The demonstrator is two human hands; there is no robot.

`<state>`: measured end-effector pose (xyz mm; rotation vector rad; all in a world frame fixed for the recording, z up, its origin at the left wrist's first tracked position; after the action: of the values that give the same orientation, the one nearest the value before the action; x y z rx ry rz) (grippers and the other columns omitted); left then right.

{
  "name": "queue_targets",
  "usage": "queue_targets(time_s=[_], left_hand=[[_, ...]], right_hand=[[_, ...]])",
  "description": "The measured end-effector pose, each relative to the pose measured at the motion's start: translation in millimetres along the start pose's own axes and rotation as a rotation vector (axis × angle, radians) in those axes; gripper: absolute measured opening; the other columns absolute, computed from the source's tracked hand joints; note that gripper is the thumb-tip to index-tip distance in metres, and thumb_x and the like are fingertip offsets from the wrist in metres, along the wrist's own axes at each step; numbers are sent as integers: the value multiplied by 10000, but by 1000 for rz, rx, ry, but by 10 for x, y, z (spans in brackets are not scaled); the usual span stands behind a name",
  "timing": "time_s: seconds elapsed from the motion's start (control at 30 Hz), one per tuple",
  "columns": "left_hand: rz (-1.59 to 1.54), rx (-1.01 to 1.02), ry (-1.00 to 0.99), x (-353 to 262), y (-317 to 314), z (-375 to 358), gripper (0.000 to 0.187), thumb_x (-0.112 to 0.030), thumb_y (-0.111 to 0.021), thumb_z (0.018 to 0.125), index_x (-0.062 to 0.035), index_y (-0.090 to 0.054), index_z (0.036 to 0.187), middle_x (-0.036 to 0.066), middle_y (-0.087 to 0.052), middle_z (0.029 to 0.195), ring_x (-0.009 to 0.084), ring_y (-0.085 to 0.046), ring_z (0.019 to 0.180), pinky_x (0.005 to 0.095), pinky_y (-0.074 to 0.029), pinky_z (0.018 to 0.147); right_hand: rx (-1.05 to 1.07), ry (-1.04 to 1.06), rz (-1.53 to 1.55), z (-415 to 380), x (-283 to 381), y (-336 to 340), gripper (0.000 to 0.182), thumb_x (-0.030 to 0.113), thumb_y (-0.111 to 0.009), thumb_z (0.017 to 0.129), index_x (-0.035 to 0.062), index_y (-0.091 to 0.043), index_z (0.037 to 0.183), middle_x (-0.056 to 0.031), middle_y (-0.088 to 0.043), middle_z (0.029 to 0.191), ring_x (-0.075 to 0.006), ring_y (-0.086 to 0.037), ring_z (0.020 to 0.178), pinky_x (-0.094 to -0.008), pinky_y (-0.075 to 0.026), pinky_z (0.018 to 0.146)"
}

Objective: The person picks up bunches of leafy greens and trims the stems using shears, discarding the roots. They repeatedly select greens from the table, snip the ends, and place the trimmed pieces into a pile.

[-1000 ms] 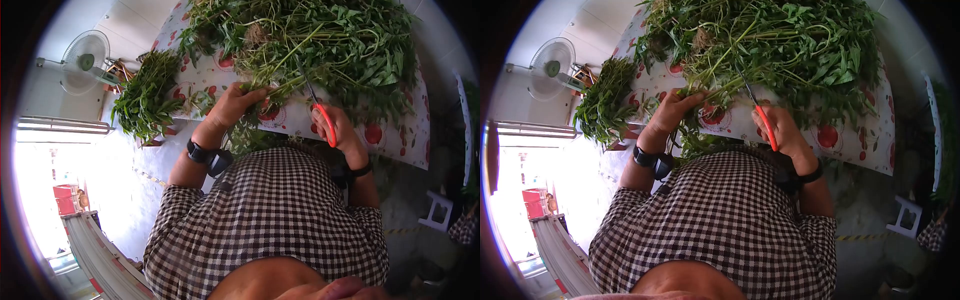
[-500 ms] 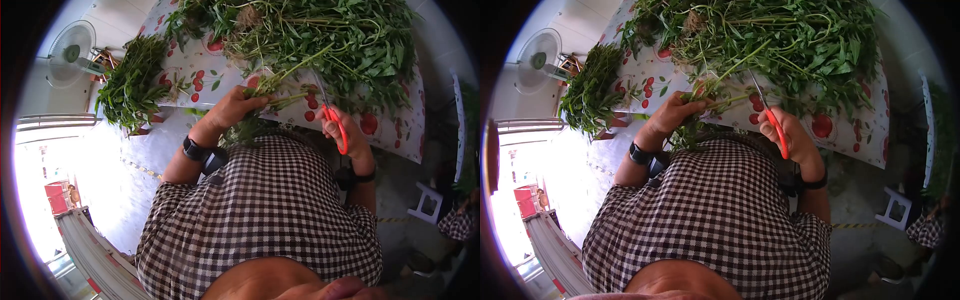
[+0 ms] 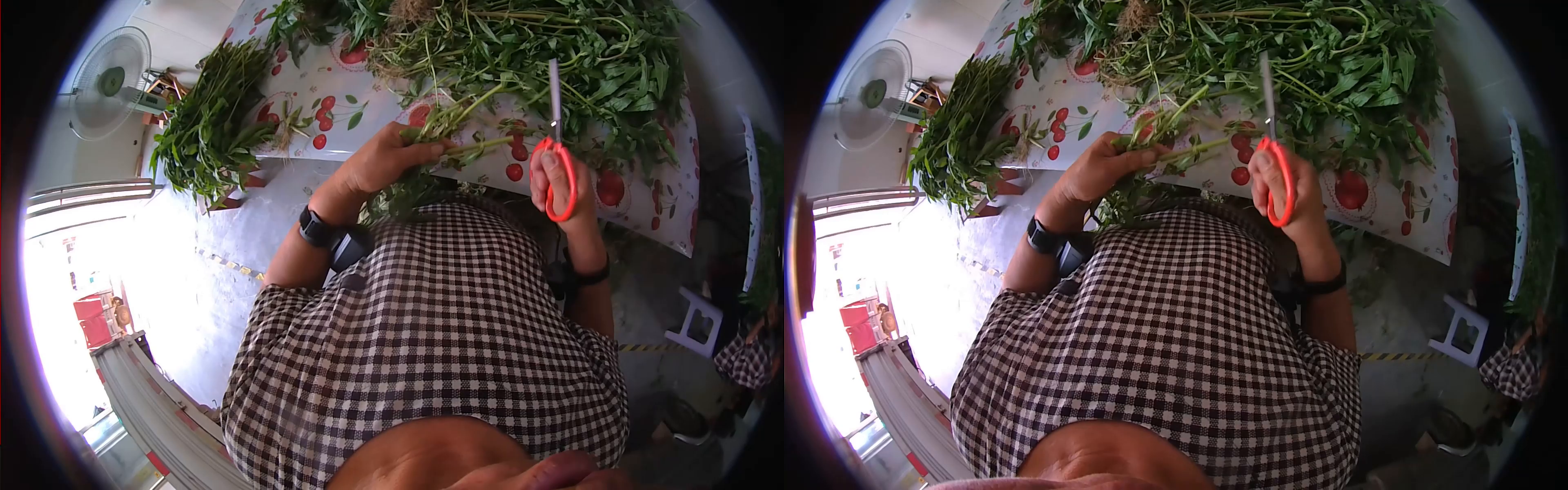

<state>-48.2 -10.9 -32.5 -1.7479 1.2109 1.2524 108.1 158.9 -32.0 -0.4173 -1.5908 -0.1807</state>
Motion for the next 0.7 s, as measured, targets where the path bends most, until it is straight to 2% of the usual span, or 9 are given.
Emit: queue_targets(time_s=[0.03, 0.1, 0.17, 0.2, 0.23, 0.33, 0.43, 0.53, 0.7], left_hand=[[-44, -10, 27, -9, -7, -13, 285, -190, -602, 918, 7, -661, 1115, 16, -659, 882, 76, -559, 804, 244, -452, 757], [-34, -1, -35, -85, -56, -18, 285, -189, -599, 922, 14, -661, 1112, 33, -673, 901, 95, -587, 835, 239, -466, 764], [-43, 4, -42, -127, -108, -12, 284, -186, -594, 925, 21, -660, 1108, 46, -682, 915, 110, -605, 868, 239, -475, 783], [-58, 4, -16, -129, -135, -14, 282, -185, -592, 927, 23, -659, 1105, 51, -684, 919, 115, -609, 885, 241, -476, 799], [-73, 2, 8, -123, -156, -10, 280, -183, -589, 929, 26, -659, 1102, 55, -685, 923, 120, -613, 903, 242, -478, 814], [-146, -61, -105, -92, -133, 25, 274, -190, -596, 927, 18, -663, 1092, 40, -679, 893, 99, -598, 838, 239, -474, 750], [177, -30, 54, -35, -19, -1, 266, -198, -606, 924, 14, -667, 1073, 17, -663, 843, 73, -562, 754, 241, -452, 664], [153, 8, -107, -6, 19, 10, 279, -214, -616, 916, 15, -665, 1068, -2, -644, 796, 55, -518, 690, 247, -416, 600], [252, 91, 2, -13, 25, -16, 297, -234, -623, 909, 32, -671, 1033, 1, -637, 771, 61, -521, 682, 252, -419, 603]], right_hand=[[7, 90, 57, 53, 41, -14, 237, 237, -538, 966, 19, -548, 874, -21, -534, 653, -76, -493, 499, -197, -385, 443], [-38, 127, 249, 172, 27, -116, 142, 164, -579, 937, 36, -517, 944, -75, -603, 785, -92, -543, 583, -210, -424, 497], [-106, 157, 390, 303, -26, -199, 141, 114, -607, 914, 43, -506, 982, -106, -629, 862, -102, -566, 632, -219, -443, 528], [-64, 159, 472, 358, -33, -251, 169, 46, -632, 882, 57, -505, 993, -130, -641, 918, -108, -578, 676, -233, -457, 552], [-51, 164, 477, 385, -33, -280, 169, 40, -631, 880, 58, -507, 993, -129, -640, 913, -107, -578, 673, -235, -457, 550], [-19, 188, 501, 452, -33, -354, 177, 28, -630, 877, 59, -514, 1008, -122, -639, 899, -106, -575, 659, -237, -457, 547], [0, 197, 467, 467, -82, -340, 196, 27, -633, 876, 53, -517, 1030, -122, -638, 895, -104, -573, 661, -232, -454, 547], [-49, 171, 468, 462, -149, -260, 221, 28, -638, 872, 41, -525, 1061, -113, -638, 900, -104, -574, 664, -231, -455, 548], [-62, 213, 378, 407, -36, -290, 252, 31, -643, 864, 25, -537, 1092, -112, -646, 941, -97, -572, 658, -228, -471, 560]])
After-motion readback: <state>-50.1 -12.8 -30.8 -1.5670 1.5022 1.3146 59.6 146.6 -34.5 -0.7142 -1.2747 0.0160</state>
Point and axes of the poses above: each hand's wrist, its own z-axis towards the middle knuckle, its own y-axis out of the back of the hand, x = y × z, the point moved 7 cm from there along z, towards the middle knuckle
